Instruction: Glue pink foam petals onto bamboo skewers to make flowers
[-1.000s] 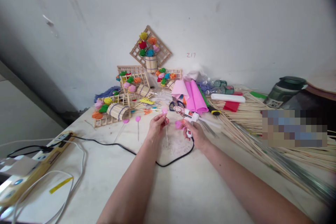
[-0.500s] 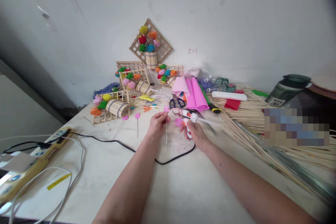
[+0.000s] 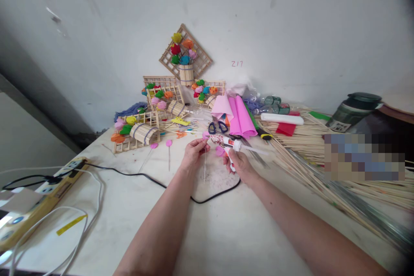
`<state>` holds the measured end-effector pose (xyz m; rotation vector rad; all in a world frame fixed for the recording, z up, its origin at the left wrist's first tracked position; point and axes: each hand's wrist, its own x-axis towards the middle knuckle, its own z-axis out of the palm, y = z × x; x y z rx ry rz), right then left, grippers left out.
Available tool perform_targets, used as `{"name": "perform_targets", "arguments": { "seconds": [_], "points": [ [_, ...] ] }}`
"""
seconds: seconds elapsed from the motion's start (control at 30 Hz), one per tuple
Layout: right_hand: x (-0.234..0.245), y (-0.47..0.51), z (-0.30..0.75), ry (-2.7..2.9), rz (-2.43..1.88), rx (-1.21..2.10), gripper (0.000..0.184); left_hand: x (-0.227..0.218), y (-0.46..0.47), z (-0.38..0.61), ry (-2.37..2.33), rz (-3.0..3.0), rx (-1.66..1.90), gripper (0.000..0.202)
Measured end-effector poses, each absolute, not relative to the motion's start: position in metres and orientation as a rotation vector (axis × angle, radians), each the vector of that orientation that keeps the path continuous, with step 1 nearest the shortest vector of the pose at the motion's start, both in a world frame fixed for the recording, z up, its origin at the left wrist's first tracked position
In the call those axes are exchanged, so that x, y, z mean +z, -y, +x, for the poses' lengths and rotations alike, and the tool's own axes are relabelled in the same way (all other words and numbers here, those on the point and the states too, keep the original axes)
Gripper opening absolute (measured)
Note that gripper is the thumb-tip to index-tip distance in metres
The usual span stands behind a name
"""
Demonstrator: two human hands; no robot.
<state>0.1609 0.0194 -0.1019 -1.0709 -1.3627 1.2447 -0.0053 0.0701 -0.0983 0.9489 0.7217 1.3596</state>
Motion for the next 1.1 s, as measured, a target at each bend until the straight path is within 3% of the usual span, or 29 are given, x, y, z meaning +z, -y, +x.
{"name": "perform_targets", "arguments": {
  "seconds": [1.1],
  "points": [
    [-0.0994,-0.0188,0.1576,1.375,-1.055,1.235,0.049,-0.0967,-0.068,-0.0054,-0.733,0.963,1.34,0.02]
  ]
}}
